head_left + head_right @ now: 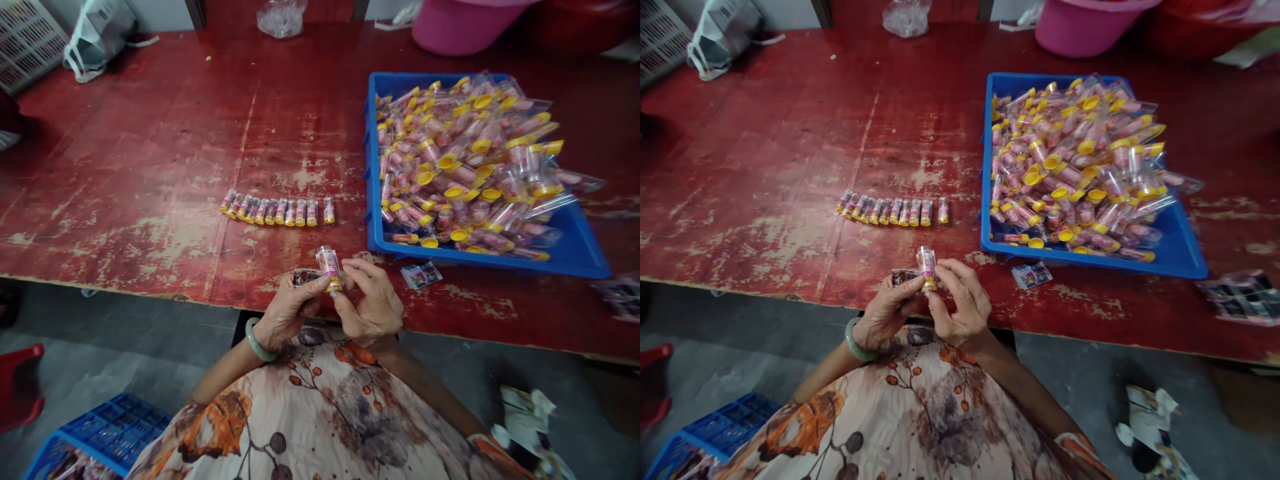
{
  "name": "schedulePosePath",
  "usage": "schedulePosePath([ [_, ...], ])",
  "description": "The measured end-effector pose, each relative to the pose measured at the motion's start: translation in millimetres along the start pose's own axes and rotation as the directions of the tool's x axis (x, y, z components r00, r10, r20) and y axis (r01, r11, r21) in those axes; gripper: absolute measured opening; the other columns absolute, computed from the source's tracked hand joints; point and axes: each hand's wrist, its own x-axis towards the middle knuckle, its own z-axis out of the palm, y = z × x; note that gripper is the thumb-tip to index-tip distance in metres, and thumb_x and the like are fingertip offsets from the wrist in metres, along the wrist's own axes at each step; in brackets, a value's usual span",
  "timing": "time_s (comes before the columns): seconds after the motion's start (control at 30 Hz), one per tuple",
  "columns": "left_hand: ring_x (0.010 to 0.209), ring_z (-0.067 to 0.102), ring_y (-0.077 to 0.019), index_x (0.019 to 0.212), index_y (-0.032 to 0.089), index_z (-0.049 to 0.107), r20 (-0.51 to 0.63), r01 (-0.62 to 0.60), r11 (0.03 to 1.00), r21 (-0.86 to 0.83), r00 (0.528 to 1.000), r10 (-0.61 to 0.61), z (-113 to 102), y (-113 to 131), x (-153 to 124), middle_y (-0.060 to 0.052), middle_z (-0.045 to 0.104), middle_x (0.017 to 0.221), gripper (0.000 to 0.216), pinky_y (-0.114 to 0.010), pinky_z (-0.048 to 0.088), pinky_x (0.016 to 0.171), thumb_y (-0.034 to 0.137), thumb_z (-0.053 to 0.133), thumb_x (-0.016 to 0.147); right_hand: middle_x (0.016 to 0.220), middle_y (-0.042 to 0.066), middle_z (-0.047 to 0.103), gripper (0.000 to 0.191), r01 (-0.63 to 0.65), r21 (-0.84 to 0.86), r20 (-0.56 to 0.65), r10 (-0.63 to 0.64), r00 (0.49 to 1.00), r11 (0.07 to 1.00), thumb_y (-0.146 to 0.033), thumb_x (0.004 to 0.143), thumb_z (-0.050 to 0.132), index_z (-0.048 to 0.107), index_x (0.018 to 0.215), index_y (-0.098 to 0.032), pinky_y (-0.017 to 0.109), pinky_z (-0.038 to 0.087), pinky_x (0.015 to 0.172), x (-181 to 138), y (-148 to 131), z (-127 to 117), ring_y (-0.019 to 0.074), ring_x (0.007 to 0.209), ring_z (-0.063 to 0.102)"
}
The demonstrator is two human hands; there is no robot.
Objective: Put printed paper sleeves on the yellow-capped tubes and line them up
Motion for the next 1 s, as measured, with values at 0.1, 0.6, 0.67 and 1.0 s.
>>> schedulePosePath([
  [0.1, 0.048, 0.02, -0.0027, 0.069, 0.013, 0.056, 0.014, 0.006, 1.0, 0.005, 1.0, -0.006, 0, 1, -1, 0.007, 0.033, 0.059, 0.034, -0.021, 0.015, 0.045, 0.039, 0.077, 0.073, 0.123, 0.012, 0.063, 0.054, -0.022, 0.068, 0.074, 0.017, 0.997, 0.997, -0.014, 0.079, 0.058, 0.054, 0.133, -0.02, 0.047, 0.059, 0.091, 4, 2, -1, 0.0282, 0.11, 0.063],
  [0.6, 0.048, 0.032, -0.0049, 0.067, 0.015, 0.059, -0.04, 0.067, 0.998, 0.009, 0.997, -0.067, 1, 2, -2, 0.004, 0.041, 0.058, 0.035, -0.021, 0.025, 0.045, 0.04, 0.083, 0.063, 0.138, 0.013, 0.049, 0.069, -0.314, 0.257, 0.335, 0.221, 0.916, 0.914, -0.015, 0.073, 0.059, 0.042, 0.14, -0.021, 0.05, 0.049, 0.103, 4, 10, -5, 0.0313, 0.127, 0.05],
  [0.67, 0.048, 0.03, -0.0044, 0.067, 0.014, 0.06, -0.028, 0.062, 0.998, 0.002, 0.998, -0.062, 0, 2, -2, 0.004, 0.041, 0.059, 0.034, -0.021, 0.024, 0.045, 0.039, 0.082, 0.064, 0.138, 0.013, 0.049, 0.068, -0.306, 0.258, 0.328, 0.215, 0.92, 0.916, -0.015, 0.073, 0.06, 0.043, 0.139, -0.02, 0.051, 0.048, 0.103, 3, 11, -5, 0.0315, 0.127, 0.05],
  [1.0, 0.048, 0.021, -0.0026, 0.068, 0.014, 0.055, 0.011, 0.059, 0.998, -0.012, 0.998, -0.059, 1, 3, 0, 0.006, 0.035, 0.059, 0.035, -0.021, 0.015, 0.045, 0.038, 0.081, 0.066, 0.134, 0.014, 0.052, 0.064, -0.29, 0.252, 0.319, 0.204, 0.926, 0.923, -0.016, 0.073, 0.059, 0.046, 0.135, -0.02, 0.051, 0.05, 0.101, 2, 12, -3, 0.0312, 0.125, 0.051],
])
